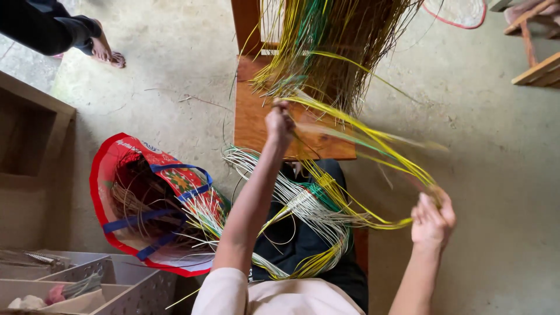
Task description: Weaving colorful plastic fibers together on a wooden block to create a patterned structure
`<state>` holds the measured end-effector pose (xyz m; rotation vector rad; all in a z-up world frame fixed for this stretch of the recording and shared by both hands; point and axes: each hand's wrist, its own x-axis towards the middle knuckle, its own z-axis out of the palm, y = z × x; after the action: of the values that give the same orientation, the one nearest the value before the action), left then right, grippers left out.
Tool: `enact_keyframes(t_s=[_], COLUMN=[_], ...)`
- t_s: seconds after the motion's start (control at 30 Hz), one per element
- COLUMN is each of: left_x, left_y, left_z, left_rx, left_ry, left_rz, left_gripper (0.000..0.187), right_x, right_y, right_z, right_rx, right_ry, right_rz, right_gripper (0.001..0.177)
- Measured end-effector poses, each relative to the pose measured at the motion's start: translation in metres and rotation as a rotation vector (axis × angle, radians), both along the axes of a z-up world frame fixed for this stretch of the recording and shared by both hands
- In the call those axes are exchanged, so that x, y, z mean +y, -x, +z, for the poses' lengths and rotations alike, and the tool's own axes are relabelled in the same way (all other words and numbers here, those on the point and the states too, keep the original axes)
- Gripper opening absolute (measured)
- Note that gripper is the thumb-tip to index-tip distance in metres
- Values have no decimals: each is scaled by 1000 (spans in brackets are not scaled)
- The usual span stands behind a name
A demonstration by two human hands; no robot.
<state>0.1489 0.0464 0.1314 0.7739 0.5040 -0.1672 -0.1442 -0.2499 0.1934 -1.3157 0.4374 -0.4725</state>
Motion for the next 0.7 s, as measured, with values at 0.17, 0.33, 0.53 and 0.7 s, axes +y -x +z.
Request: enact_keyframes(t_s=[0.17, 0.33, 0.53, 0.7], left_x=[64, 113, 172, 125], left_y=[-49, -35, -37, 66], left_z=[-115, -53, -61, -44], left_rx=[-77, -132, 13, -9], left_ry=[230, -69, -720, -1412], left_rz=[267, 509, 113, -267], left_gripper=[22, 25, 61, 115], right_x=[-71, -74, -136, -72], right_y=[85, 136, 182, 118], right_z=[-143, -217, -343, -219], right_rx=[204, 1020, 1223, 1267], right_ry=[-226, 183, 851, 995], right_rz=[-537, -389, -168, -93], right_gripper=[16, 32, 33, 59])
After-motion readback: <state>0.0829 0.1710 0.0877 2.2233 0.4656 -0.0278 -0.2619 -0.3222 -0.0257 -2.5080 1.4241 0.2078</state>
